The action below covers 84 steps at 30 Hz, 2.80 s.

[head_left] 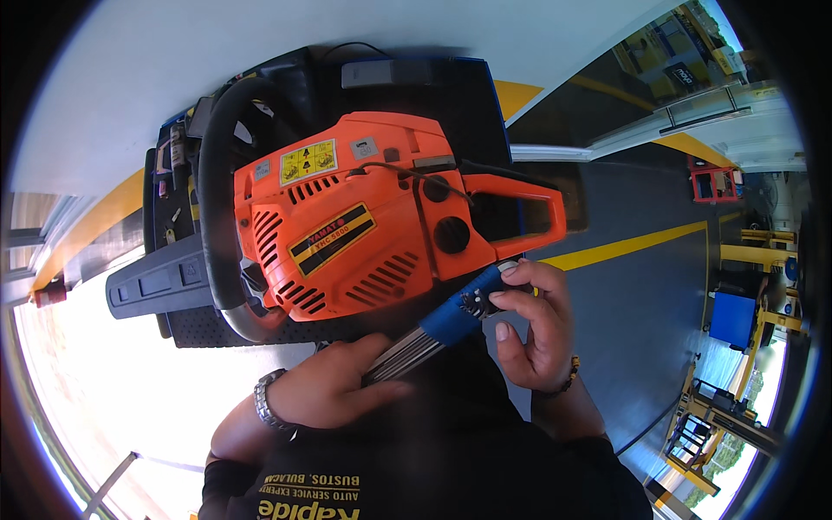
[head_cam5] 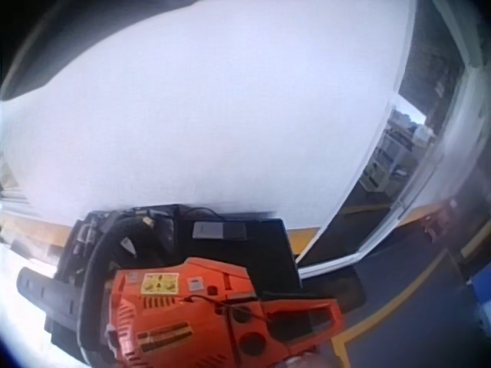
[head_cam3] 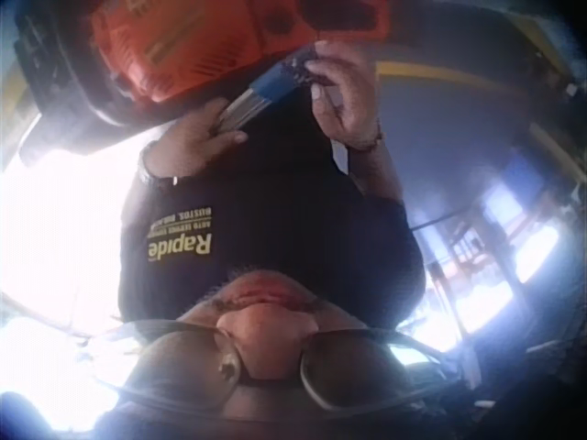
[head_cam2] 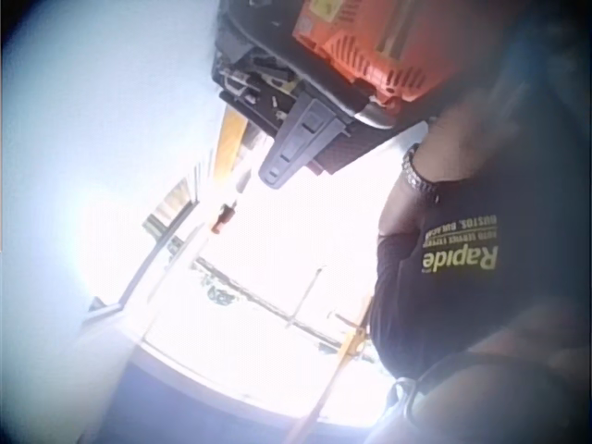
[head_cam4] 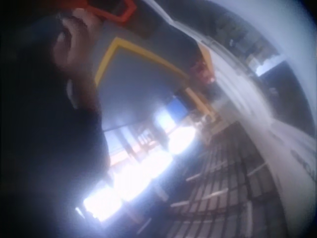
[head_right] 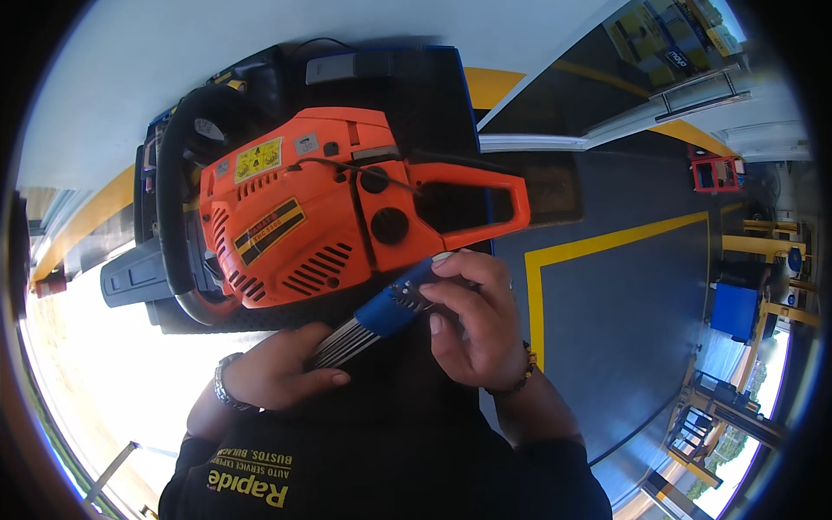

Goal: The person retrieves a chainsaw from a cart, places it on a tool cart, and uses an Allen key to remove screws from the chainsaw's side cover. The person then removes the cover and pulls out the starter cord, inspecting the internal components.

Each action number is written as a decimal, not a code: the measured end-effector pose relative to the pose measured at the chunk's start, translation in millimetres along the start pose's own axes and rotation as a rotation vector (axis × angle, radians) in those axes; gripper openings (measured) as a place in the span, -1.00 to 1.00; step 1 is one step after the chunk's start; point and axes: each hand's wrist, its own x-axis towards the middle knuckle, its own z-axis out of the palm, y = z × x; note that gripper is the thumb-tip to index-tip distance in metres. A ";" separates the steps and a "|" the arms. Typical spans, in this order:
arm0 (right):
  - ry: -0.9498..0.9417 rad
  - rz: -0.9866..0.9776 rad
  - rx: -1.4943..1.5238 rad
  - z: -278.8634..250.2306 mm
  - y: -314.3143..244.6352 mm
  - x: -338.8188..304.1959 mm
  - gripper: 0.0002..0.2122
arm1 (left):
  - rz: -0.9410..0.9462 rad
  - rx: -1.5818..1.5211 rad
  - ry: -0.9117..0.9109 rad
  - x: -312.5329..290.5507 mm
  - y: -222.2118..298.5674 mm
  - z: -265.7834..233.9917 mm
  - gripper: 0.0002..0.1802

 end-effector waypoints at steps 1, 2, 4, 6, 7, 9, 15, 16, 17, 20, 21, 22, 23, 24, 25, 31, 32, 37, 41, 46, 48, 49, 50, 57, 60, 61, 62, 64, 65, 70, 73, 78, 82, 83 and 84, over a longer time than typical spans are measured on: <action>-0.015 0.021 0.084 -5.6 2.2 0.7 -0.70 | 0.026 -0.007 0.001 0.2 -1.4 0.1 -0.54; -0.069 -0.025 0.012 -13.4 -0.1 8.5 -0.69 | 0.053 -0.014 0.001 1.1 -3.1 -0.1 -0.54; -0.185 -0.120 -0.126 -30.0 -5.8 31.5 -0.67 | 0.066 -0.007 -0.011 1.4 -2.7 -1.6 -0.54; -0.286 -0.079 -0.001 -33.8 -2.6 34.8 -0.64 | 0.044 0.027 -0.057 1.1 2.2 -3.6 -0.54; -0.336 -0.059 0.062 -35.0 -2.9 34.0 -0.63 | 0.047 0.019 -0.043 0.6 2.9 -1.6 -0.55; -0.305 -0.042 0.077 -31.4 -3.9 31.0 -0.64 | 0.052 0.010 -0.003 -0.8 4.3 1.7 -0.55; -0.170 0.056 0.137 -7.9 -3.7 11.3 -0.75 | 0.046 0.031 0.010 0.8 5.2 8.3 -0.58; -0.134 0.064 0.151 -4.1 -0.4 6.0 -0.75 | 0.014 0.024 -0.018 2.3 5.2 7.6 -0.59; -0.110 0.033 0.157 -1.7 1.9 4.0 -0.75 | -0.020 0.012 -0.042 1.6 4.8 5.3 -0.59; -0.013 -0.104 0.146 4.6 10.9 -2.4 -0.73 | -0.045 -0.022 -0.077 0.4 2.0 3.4 -0.58; 0.033 -0.179 0.123 6.7 16.0 -5.7 -0.72 | -0.040 -0.035 -0.081 0.1 0.6 4.1 -0.58; 0.080 -0.253 0.100 8.9 19.5 -9.0 -0.71 | -0.084 -0.112 -0.094 1.2 -0.4 3.5 -0.58; 0.099 -0.232 0.120 12.7 20.4 -13.0 -0.74 | -0.127 -0.186 -0.108 4.3 -0.8 1.7 -0.58; 0.119 -0.212 0.140 18.1 18.4 -17.8 -0.76 | -0.170 -0.260 -0.122 6.1 -0.4 0.5 -0.58; 0.140 -0.191 0.160 22.4 14.8 -20.9 -0.78 | -0.120 -0.129 -0.064 5.8 1.2 2.8 -0.58; 0.206 -0.057 -0.152 15.7 -1.5 -4.5 -0.80 | 0.020 0.162 0.085 5.5 15.1 14.4 -0.58; 0.210 -0.067 -0.162 16.5 0.8 -6.3 -0.80 | 0.028 0.161 0.089 6.5 15.6 15.8 -0.58; 0.296 0.123 -0.098 22.9 -7.0 -2.9 -0.83 | 0.049 0.209 0.162 8.7 12.0 19.6 -0.60; 0.295 0.169 -0.091 30.1 -3.8 -5.3 -0.80 | 0.059 0.370 0.229 10.2 7.4 26.8 -0.59; 0.351 0.326 -0.041 26.2 6.9 -14.4 -0.82 | 0.068 0.463 0.169 9.2 4.7 18.9 -0.58; 0.327 0.419 0.011 17.6 13.3 -18.5 -0.85 | 0.070 0.496 0.151 5.9 1.3 16.2 -0.60; 0.306 0.440 0.056 13.3 17.2 -17.1 -0.86 | 0.078 0.494 0.140 4.4 -2.3 13.6 -0.60; 0.286 0.459 0.097 7.3 19.9 -17.9 -0.88 | 0.090 0.492 0.130 3.1 -6.1 9.0 -0.60; 0.582 0.286 -0.410 -18.6 39.5 -28.6 -0.93 | 0.104 0.549 0.040 -34.4 -20.4 -17.0 -0.60; 0.939 0.249 -0.466 -60.8 55.5 -20.3 -0.82 | 0.125 0.476 -0.077 -71.3 -25.0 -37.5 -0.61; 0.967 0.209 -0.450 -70.1 54.8 -14.9 -0.81 | 0.078 0.501 -0.126 -83.3 -17.7 -44.8 -0.62; 0.999 0.169 -0.427 -78.2 52.0 -7.2 -0.81 | 0.105 0.495 -0.077 -96.7 -12.4 -49.2 -0.63; 1.028 0.084 -0.374 -87.3 49.1 1.8 -0.80 | 0.178 0.489 0.009 -115.6 0.9 -55.8 -0.64; 1.022 0.037 -0.342 -89.2 45.8 4.0 -0.80 | 0.301 0.626 0.141 -120.3 21.9 -59.8 -0.64; 0.992 0.081 0.132 -78.2 33.2 -0.8 -0.79 | 0.479 1.085 0.586 -60.3 125.3 -92.6 -0.71; 0.921 0.229 0.522 -66.5 27.0 -14.4 -0.78 | 0.293 1.241 0.465 39.3 168.3 -140.4 -0.75; 0.861 0.476 0.954 -48.9 21.7 -59.1 -0.78 | 0.036 1.381 0.168 211.6 166.5 -192.3 -0.62; 0.897 0.371 1.110 -43.6 18.6 -73.2 -0.79 | -0.235 1.087 -0.085 256.3 152.5 -213.5 -0.63; 0.901 0.331 1.125 -42.0 19.8 -71.3 -0.78 | -0.242 1.046 -0.119 256.9 144.8 -225.6 -0.66; 0.907 0.292 1.138 -40.6 20.1 -70.3 -0.77 | -0.280 1.011 -0.110 260.0 139.8 -230.2 -0.68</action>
